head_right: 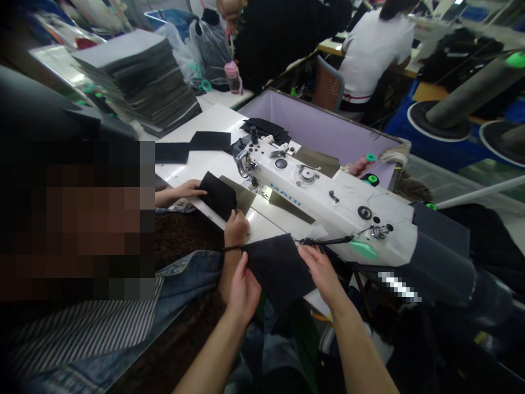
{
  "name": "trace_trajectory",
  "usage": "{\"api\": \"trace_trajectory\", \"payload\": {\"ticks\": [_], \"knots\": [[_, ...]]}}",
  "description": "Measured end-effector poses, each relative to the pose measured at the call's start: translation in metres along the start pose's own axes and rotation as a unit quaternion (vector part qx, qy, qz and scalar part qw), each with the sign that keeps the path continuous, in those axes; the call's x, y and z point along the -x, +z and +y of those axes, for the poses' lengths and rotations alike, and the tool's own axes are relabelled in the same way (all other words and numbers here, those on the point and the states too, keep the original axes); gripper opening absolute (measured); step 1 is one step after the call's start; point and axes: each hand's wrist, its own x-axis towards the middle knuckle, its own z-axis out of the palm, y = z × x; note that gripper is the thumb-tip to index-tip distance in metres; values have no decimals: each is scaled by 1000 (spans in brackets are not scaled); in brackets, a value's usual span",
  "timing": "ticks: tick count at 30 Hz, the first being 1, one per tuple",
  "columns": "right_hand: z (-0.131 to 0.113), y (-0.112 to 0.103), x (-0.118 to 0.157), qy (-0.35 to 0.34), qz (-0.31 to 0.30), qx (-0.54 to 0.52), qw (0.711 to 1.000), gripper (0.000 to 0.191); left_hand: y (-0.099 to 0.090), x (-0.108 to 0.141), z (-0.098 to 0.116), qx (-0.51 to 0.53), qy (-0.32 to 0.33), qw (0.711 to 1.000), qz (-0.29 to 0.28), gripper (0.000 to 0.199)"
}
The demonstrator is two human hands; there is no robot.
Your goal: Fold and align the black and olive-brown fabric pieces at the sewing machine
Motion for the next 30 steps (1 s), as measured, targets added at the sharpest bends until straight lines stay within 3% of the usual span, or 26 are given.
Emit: {"api": "trace_trajectory", "payload": {"ticks": [8,13,16,19,21,24,30], "knots": [[-4,-6,33,67,-64,-121,988,43,-1,23,4,-12,7,1000,-6,24],[-8,-1,52,84,-39,-140,986,43,-6,30,5,-30,13,999,-6,25],[-12,5,61,93,0,-136,986,47,-8,39,7,-97,70,993,14,24],[-16,12,71,83,42,-149,985,48,-8,62,8,-184,190,964,15,49],[-16,17,80,74,50,-153,984,45,-10,83,6,-270,228,935,-43,47],[-14,29,98,63,38,-142,987,40,-13,110,-3,-402,183,889,-118,30],[-11,49,129,51,31,-126,990,39,-19,128,-8,-450,160,873,-99,14]]}}
